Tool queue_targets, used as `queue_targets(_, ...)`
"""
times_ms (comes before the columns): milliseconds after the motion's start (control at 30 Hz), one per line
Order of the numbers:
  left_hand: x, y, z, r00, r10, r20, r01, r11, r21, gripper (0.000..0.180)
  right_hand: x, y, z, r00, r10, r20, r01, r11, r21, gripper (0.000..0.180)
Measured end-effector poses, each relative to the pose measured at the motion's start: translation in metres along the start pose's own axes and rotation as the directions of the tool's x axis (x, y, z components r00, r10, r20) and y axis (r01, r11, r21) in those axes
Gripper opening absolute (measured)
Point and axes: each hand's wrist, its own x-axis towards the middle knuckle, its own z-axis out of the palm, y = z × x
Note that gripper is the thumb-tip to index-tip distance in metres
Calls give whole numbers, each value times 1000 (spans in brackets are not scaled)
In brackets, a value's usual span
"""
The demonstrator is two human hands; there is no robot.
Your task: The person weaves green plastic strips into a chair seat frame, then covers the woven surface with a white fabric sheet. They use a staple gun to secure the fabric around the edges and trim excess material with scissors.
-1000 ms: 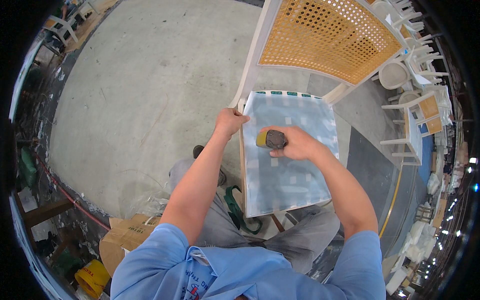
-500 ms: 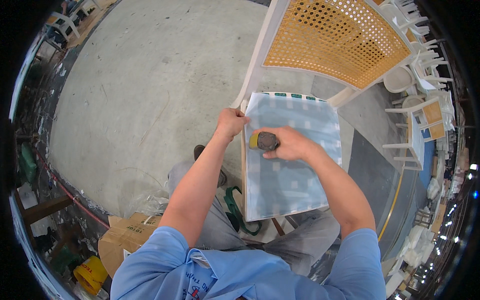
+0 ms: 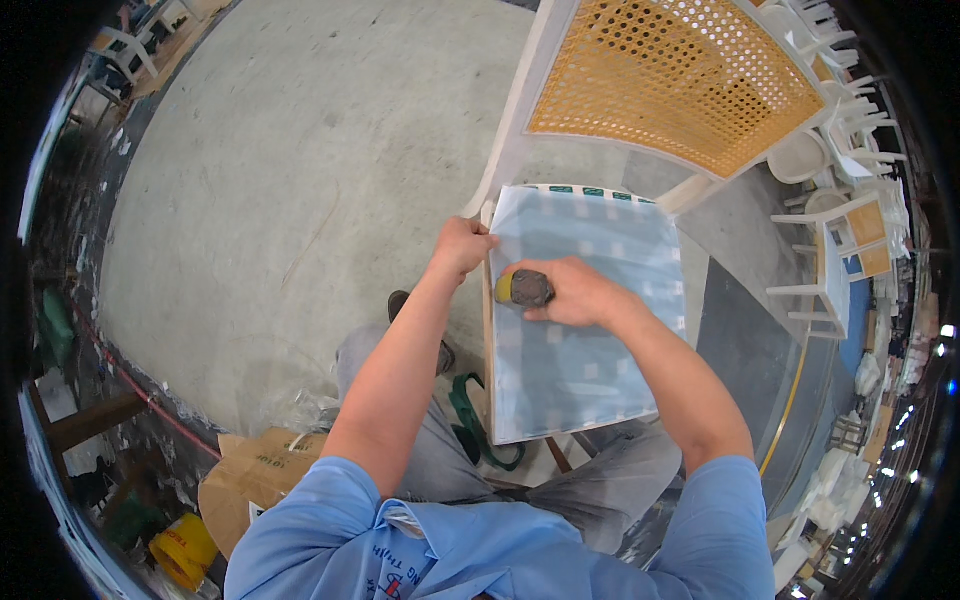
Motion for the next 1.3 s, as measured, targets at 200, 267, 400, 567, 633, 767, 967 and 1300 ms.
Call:
queue_targets(200,4,3,-6,994,99,-41,-103,990,-93,26,-13,10,-19,997,-19,-70,23,998,52,69)
queue_targets(267,2,11,2,996,82,-34,-82,997,-10,27,-13,12,-30,994,3,-105,7,996,87,68)
queue_targets(400,11,15,-2,996,69,-55,-68,997,23,25,-1,10,-42,988,-20,-151,39,991,125,67)
queue_targets(567,17,8,-2,998,48,-42,-51,995,-80,19,17,6,-47,992,-16,-122,22,998,53,66)
queue_targets(633,16,12,3,999,47,-21,-49,994,-95,18,20,12,-47,992,-29,-119,32,999,26,66)
queue_targets(767,18,7,-3,999,47,-24,-49,994,-96,16,32,8,-45,996,-29,-87,31,999,15,67)
queue_targets(967,24,5,-1,996,88,-18,-90,985,-148,15,42,18,-38,992,-77,-103,77,997,-1,61)
queue_targets(1300,13,14,10,999,-42,9,42,941,-337,15,-25,103,-67,955,293,37,-235,677,697,49)
